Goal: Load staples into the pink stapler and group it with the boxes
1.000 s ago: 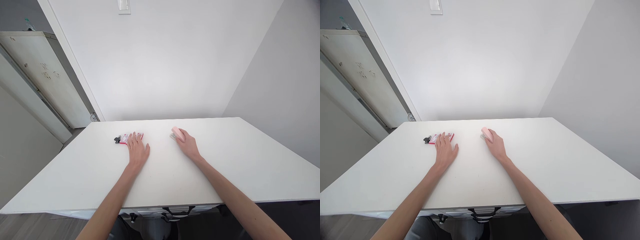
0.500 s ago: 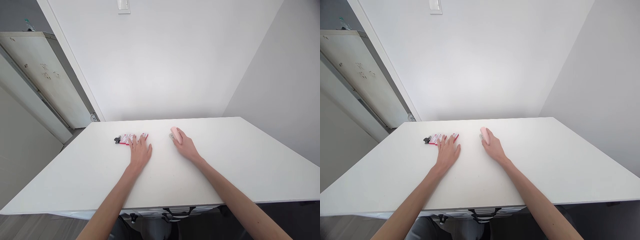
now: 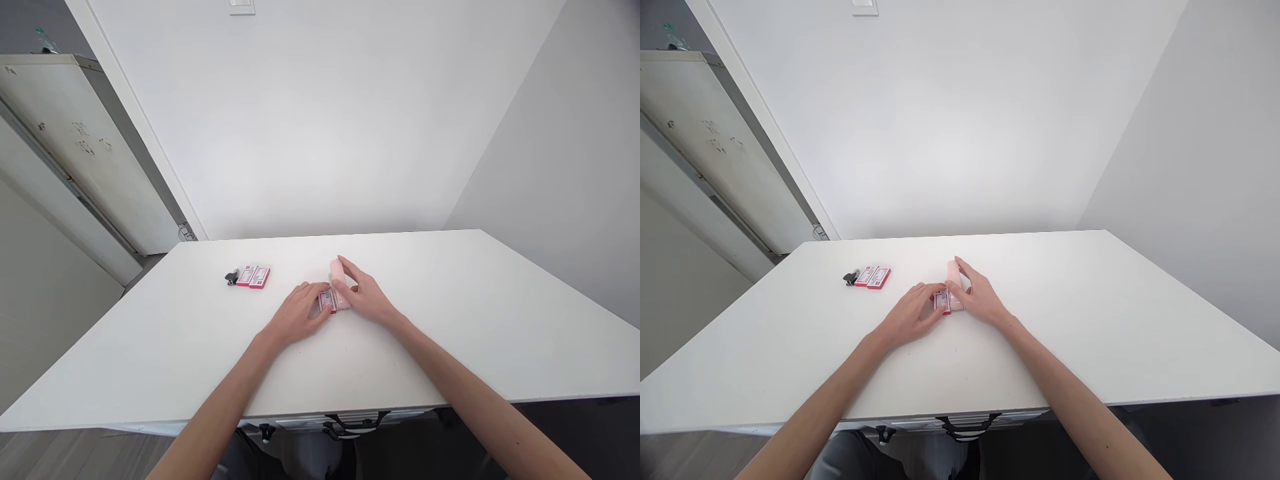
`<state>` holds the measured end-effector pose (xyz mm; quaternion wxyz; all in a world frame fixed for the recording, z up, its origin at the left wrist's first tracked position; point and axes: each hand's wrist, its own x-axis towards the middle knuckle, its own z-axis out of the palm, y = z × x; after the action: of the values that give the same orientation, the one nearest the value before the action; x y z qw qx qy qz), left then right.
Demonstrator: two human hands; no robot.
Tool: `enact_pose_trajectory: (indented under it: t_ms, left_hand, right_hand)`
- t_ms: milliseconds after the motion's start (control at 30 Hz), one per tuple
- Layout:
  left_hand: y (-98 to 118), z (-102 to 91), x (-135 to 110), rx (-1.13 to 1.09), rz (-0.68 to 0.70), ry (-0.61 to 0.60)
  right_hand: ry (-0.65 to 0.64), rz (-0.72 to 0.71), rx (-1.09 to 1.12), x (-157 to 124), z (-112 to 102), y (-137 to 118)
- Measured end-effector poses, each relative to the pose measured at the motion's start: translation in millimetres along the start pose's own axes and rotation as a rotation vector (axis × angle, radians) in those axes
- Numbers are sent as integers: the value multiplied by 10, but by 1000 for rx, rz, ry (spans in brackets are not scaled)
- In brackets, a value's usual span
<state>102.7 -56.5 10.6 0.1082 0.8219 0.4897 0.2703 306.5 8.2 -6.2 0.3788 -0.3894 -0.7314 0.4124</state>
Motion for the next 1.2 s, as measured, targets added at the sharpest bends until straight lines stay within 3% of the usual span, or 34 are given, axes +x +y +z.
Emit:
enact_pose_trajectory:
  t_ms: [333,500,633,733,833,933,1067,1200]
  left_hand:
    - [-59,-4,-29,2,14,-21]
    - [-80,19,-30,45,51,30]
    - [-121,31,3,184,-51,223]
    - [-237,41,30,327,-233,470]
    - [-382,54,28,450,-385,571]
    - [-485,77,4,519,-488,560]
    - [-536,115,-34,551,-649,460]
    - [-509,123,-53,605,-639,388]
  right_hand:
    - [8,0,137,21,6,26]
    - [36,-9,133,35,33,27]
    - [186,30,87,63,28,44]
    - [279,95,51,82,3,67]
    - [307,150,10,99,-13,108]
    - [299,149,-5,113,-7,159]
    - [289,130,-8,123,5,205]
    - [284,133,-19,128,3,221]
